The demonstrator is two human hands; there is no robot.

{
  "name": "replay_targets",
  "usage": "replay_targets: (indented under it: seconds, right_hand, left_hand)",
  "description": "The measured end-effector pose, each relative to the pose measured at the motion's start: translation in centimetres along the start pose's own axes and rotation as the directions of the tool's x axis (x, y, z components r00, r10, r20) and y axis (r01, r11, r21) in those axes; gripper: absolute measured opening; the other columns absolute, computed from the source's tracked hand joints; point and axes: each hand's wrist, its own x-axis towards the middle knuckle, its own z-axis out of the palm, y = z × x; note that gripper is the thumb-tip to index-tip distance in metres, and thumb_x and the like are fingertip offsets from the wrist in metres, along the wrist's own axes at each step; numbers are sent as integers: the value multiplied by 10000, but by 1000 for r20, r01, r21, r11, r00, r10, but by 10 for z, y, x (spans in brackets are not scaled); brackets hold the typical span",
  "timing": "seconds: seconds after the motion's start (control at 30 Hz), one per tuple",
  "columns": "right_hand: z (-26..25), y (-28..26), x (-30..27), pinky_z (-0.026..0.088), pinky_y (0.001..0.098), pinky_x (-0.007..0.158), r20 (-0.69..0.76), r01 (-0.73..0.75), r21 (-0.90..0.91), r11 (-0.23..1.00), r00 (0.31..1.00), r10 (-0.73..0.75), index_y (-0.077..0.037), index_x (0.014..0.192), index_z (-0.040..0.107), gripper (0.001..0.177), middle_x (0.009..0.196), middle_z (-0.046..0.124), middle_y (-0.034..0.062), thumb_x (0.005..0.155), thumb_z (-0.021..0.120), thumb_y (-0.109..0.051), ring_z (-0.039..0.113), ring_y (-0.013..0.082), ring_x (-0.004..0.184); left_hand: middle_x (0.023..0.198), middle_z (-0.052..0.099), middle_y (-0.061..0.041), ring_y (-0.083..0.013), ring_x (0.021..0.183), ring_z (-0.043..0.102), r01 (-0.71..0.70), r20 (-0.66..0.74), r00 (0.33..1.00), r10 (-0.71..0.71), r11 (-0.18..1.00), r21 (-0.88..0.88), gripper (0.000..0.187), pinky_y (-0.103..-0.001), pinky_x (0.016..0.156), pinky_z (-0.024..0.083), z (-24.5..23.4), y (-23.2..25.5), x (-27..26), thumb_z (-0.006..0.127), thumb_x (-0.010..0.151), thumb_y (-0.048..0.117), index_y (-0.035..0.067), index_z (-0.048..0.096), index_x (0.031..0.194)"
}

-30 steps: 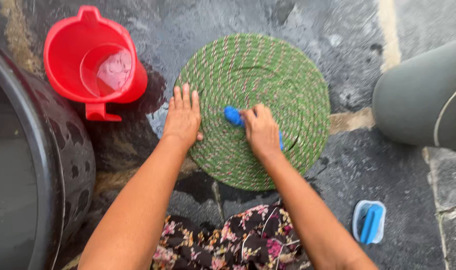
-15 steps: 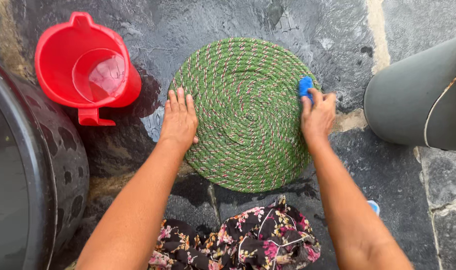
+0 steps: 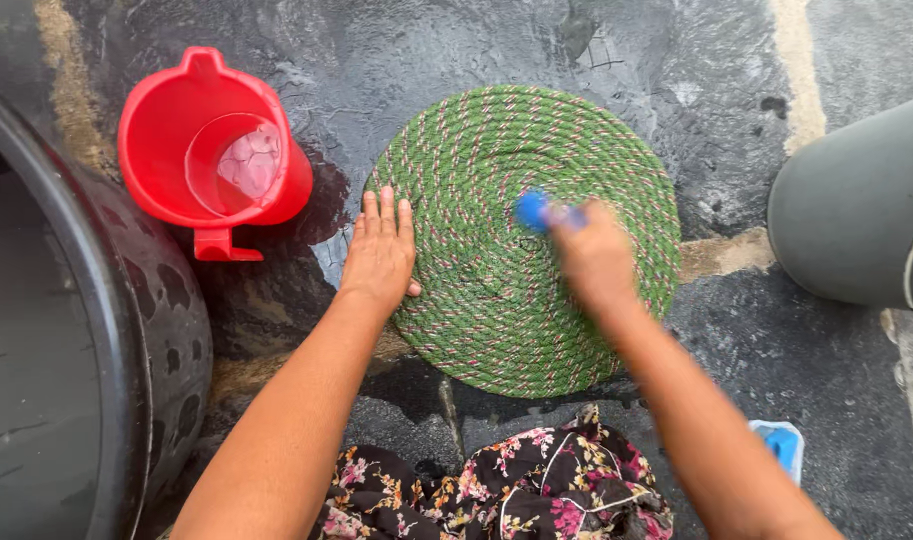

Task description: The person scrubs a circular green mat on the floor using a blue brush and water from a red pitcher.

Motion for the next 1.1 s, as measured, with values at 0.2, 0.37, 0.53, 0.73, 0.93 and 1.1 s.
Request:
replay_targets:
  seconds: [0.2, 0.37, 0.53, 0.73, 0.93, 1.1]
  right_hand:
    - [35, 31, 89, 490, 504, 762, -246, -369, 258, 893, 869, 430, -34, 1202, 682, 279, 1038, 543, 211, 987, 623, -202, 588, 361, 880]
    - [76, -133, 123, 546, 498, 752, -184, 238, 177, 955, 961, -205, -44, 1310, 606, 425, 1093, 564, 229, 887, 577, -73, 582, 408, 1003]
    - [63, -75, 142, 552, 532, 753, -155, 132, 122, 984, 981, -113, -216, 1277, 653, 377, 1109, 601, 197, 929, 564, -99, 634, 418, 1015]
    - [20, 65, 117, 513, 563, 777, -67, -426, -5, 905, 903, 425, -193, 1332, 640, 365, 1108, 542, 237, 973, 626, -257, 610, 448, 953]
    - [60, -42, 125, 533, 559, 693, -94, -171, 70, 983, 980, 177, -87, 1264, 612, 236, 1056, 571, 224, 1040, 557, -137, 645, 418, 893]
    - [52, -131, 99, 570, 503, 733, -55, 123, 191, 974, 992, -114, -102, 1344, 592, 447, 1075, 554, 201, 904, 645, -157, 633, 396, 970]
  left_hand:
    - [1631, 126, -349, -502, 1514, 138, -11, 46, 999, 9, 999, 41, 1318, -486, 1218, 250, -7, 3, 2, 888, 673, 535, -71, 148, 1580]
    - [1637, 138, -343, -503, 1515, 155, -6, 22, 1000, 5, 998, 59, 1320, -482, 1219, 257, -7, 2, 1, 887, 669, 537, -86, 160, 1577]
    - [1632, 135, -357, -515, 1506, 158, -8, 22, 1000, 7, 998, 59, 1340, -487, 1206, 269, -6, 3, 2, 891, 654, 543, -87, 152, 1577]
    - [1623, 136, -371, -525, 1507, 150, -18, 46, 999, 17, 1000, 18, 1326, -486, 1219, 259, -10, 1, 1, 901, 671, 524, -93, 150, 1574]
    - [1632, 131, -349, -504, 1515, 140, -17, -17, 1000, 16, 999, -47, 1313, -476, 1224, 254, -2, -1, 1, 921, 655, 478, -79, 170, 1576]
    - [1645, 114, -332, -497, 1524, 131, 5, 4, 1000, -4, 999, -42, 1333, -476, 1225, 253, -1, 1, 3, 935, 637, 472, -59, 160, 1584]
